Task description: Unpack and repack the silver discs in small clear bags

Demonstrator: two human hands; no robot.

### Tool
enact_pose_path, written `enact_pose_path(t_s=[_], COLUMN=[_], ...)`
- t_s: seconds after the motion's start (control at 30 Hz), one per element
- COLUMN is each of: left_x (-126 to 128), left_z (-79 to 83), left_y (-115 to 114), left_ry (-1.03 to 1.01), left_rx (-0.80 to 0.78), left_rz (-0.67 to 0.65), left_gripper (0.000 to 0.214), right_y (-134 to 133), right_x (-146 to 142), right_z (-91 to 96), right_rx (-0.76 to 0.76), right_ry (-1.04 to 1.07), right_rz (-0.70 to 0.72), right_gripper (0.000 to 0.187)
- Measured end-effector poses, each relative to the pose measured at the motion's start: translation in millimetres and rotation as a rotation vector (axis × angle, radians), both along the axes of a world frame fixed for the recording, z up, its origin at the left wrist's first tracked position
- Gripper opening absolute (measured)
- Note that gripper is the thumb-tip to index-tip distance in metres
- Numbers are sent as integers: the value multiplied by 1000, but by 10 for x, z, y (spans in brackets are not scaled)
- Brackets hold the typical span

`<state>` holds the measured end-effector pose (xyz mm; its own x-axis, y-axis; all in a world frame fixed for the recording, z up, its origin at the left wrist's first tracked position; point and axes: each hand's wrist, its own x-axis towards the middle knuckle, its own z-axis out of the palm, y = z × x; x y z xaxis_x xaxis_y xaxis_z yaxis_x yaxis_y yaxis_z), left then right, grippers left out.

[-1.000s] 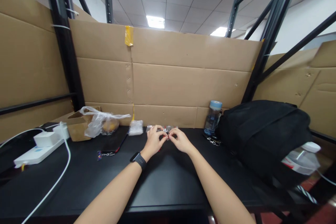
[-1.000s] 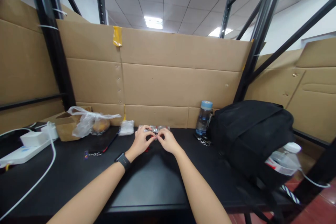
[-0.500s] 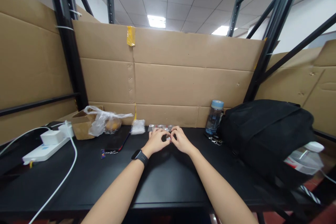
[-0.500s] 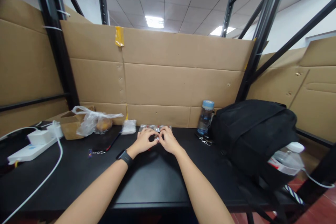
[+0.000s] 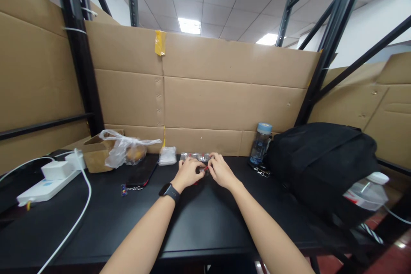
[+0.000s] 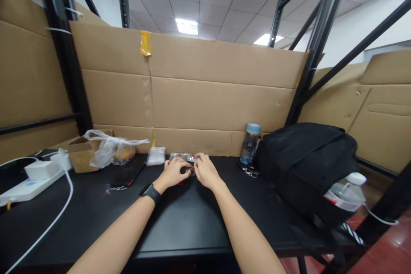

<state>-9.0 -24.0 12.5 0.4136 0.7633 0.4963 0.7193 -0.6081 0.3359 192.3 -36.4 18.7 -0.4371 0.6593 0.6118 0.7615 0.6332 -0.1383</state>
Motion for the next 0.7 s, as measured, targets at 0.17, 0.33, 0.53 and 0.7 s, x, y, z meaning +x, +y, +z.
enact_pose_path(t_s=[0.17,0.33,0.53,0.7], left_x=[-141,-244,-303,-320], left_z=[-48,-60,-35,-6], left_y=[136,230,235,200], left_ry=[-32,143,193,197], left_rx=[-99,-246,-295,-259], left_rz=[55,-18,-51,-37], left_gripper=[24,17,18,23], right_y=[143,207,155,171], right_x=[50,70,341,686], right_z=[-181,-235,-71,-32], right_rx=[-13,-61,-310,-615], right_ry=[-68,-88,1,-3], right_rz=[-106,-188,-159,-99], right_gripper=[15,14,19,48])
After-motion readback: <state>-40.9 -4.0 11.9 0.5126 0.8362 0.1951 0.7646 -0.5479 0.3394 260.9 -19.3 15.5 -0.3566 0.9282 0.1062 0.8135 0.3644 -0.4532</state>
